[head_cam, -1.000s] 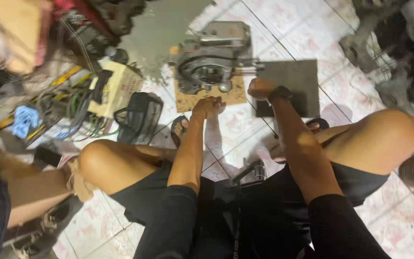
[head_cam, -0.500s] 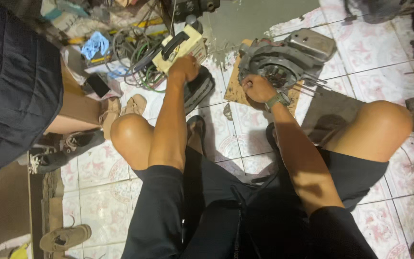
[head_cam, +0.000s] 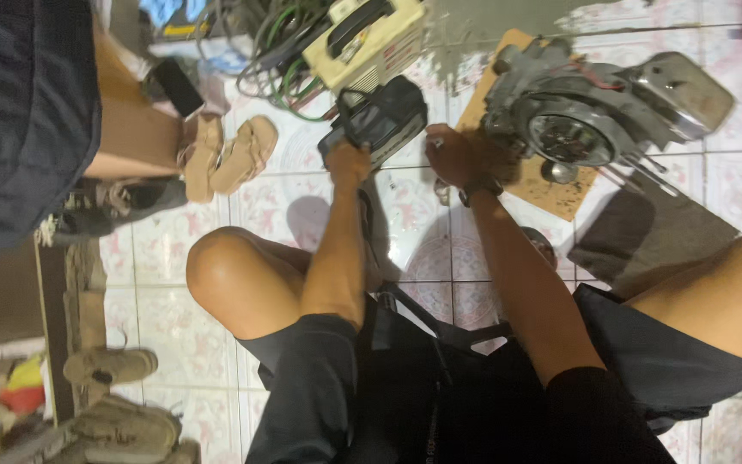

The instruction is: The person sits on the floor and works on a small engine part placed on a cardboard sheet. They retrieve a screwdriver from a tool bag and use it to tighten screws on the engine part.

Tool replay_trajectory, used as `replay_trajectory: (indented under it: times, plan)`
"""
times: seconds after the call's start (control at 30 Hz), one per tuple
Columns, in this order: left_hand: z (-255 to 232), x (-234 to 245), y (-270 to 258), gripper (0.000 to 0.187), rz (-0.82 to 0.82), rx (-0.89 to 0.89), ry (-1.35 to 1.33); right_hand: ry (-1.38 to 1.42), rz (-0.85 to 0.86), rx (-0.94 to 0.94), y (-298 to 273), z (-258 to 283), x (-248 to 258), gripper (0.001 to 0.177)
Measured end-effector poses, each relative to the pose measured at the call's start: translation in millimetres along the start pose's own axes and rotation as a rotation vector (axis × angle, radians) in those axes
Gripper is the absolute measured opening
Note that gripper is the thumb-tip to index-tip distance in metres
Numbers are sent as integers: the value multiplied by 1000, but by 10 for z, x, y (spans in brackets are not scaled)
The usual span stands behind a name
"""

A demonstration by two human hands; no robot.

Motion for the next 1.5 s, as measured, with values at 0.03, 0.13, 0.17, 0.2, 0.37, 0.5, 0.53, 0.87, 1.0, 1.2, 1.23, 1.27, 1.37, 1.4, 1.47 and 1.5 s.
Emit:
replay_trajectory:
  times: [0.03, 0.13, 0.17, 0.2, 0.37, 0.5, 0.53, 0.87, 1.0, 1.2, 1.23, 1.27, 1.37, 1.4, 1.47, 1.5]
  plan:
    - [28, 20, -197, 59, 2, 26, -5, 11, 23, 9, 2, 120, -35, 20]
    - [-118, 78, -534, 58, -95, -5, -133, 248, 89, -68, 44, 384, -44, 27]
    - [-81, 98, -508, 47, -233, 28, -187, 294, 49, -16, 82, 561, 44, 28]
    - [-48, 113, -503, 36, -371, 57, -238, 340, 6, 34, 115, 733, 143, 28]
    - [-114, 164, -966, 24, -629, -249, -270, 315, -61, 248, 420, 1166, 234, 29]
    - [-106, 8, -1174, 17, -530, -561, -146, 303, -216, 452, 546, 1760, 299, 48]
    - [-72, 13, -1208, 17, -532, -550, -149, 306, -207, 456, 568, 1786, 222, 48]
    - [743, 281, -769, 20, -602, -242, -646, 174, 78, 445, 515, 1538, -818, 18]
    - [1282, -146, 115, 42, -268, 184, -783, -145, 392, 251, 362, 1299, -1130, 25]
    - [1332, -570, 691, 44, -33, 122, -622, -137, 181, 420, 272, 1389, -1077, 29]
    - [1294, -520, 598, 44, -30, 124, -623, -138, 184, 419, 253, 1370, -1109, 29]
    - [1303, -471, 522, 42, -23, 182, -659, -197, 164, 412, 257, 1347, -1121, 29]
    - [1275, -386, 355, 43, 7, 252, -697, -238, 137, 398, 242, 1285, -1173, 27]
    - [1249, -362, 325, 44, 28, 258, -703, -222, 126, 392, 250, 1269, -1187, 25]
    - [1305, -420, 442, 40, 27, 263, -700, -183, 122, 391, 262, 1321, -1134, 24]
    - [1334, -468, 489, 36, 27, 269, -697, -146, 119, 388, 251, 1338, -1100, 22]
Point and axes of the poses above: each hand's wrist, its own y-axis towards the middle knuckle, its own x-axis out of the back of the hand, z = x × y, the point moved 10 cm from there along y, towards the middle knuckle, and after that the axes turned 9 degrees about x, right-handed, at the moved point
